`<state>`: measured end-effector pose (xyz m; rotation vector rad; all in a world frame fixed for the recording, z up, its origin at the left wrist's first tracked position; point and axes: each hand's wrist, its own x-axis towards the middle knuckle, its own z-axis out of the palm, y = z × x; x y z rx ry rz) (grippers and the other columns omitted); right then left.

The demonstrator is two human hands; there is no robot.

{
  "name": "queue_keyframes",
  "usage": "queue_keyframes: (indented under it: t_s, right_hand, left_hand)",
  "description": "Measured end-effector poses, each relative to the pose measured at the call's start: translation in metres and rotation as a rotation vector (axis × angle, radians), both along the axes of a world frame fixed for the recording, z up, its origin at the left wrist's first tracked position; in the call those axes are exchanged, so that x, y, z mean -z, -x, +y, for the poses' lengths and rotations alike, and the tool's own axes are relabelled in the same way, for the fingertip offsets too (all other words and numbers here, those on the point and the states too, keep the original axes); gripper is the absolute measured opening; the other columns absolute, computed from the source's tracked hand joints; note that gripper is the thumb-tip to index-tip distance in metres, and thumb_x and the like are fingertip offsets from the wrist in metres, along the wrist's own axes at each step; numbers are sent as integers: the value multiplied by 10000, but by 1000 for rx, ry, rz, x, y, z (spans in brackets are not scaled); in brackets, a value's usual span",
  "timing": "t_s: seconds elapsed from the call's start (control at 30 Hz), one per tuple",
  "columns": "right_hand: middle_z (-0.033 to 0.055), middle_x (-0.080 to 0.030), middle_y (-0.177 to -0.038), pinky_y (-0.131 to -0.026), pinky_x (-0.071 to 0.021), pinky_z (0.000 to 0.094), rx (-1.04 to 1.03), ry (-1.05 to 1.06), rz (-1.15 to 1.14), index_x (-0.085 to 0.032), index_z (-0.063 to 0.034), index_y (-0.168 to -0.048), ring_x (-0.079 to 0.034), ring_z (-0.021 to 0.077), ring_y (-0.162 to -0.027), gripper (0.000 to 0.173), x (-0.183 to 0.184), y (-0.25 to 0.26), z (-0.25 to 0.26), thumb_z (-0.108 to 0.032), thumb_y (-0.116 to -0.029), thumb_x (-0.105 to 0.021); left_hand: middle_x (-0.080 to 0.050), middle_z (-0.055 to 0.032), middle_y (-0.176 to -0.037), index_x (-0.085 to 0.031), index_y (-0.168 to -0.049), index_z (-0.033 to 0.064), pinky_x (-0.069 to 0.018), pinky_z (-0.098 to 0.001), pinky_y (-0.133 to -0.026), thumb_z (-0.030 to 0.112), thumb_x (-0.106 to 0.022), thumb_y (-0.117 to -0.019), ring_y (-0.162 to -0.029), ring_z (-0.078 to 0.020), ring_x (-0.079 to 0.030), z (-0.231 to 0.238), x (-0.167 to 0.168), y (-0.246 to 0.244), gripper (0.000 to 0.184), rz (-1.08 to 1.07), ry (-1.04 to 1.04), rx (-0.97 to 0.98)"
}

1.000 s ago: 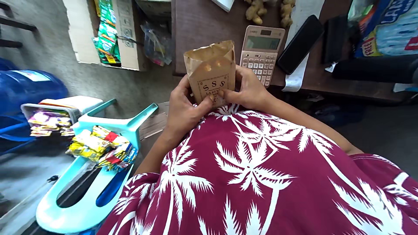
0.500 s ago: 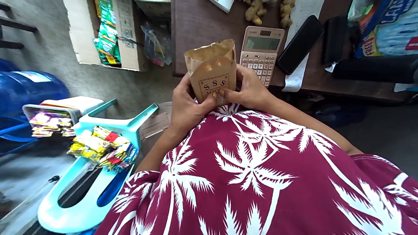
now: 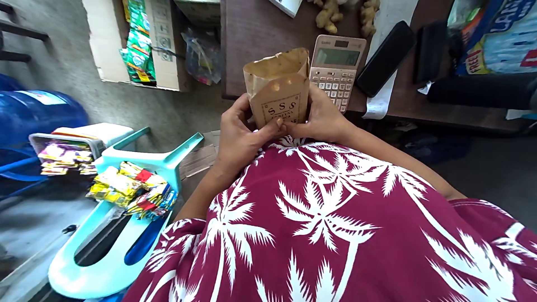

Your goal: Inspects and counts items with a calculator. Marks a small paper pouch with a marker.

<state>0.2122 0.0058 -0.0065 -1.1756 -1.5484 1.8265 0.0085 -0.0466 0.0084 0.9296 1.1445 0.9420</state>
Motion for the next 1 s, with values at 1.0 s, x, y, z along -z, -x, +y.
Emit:
queue_keyframes:
  t_s: [1.0]
  right_hand:
    - [45, -694, -1136, -923, -597, 261, 83, -16, -67, -476, 0, -1347, -693, 57, -1031, 800, 1, 6, -4, -233, -691, -870]
  left_hand:
    - [-714, -58, -1108, -593, -1241, -47, -632, -300, -871, 11, -719, -877, -989, -128, -722, 4, 3, 9, 389, 29, -19, 3]
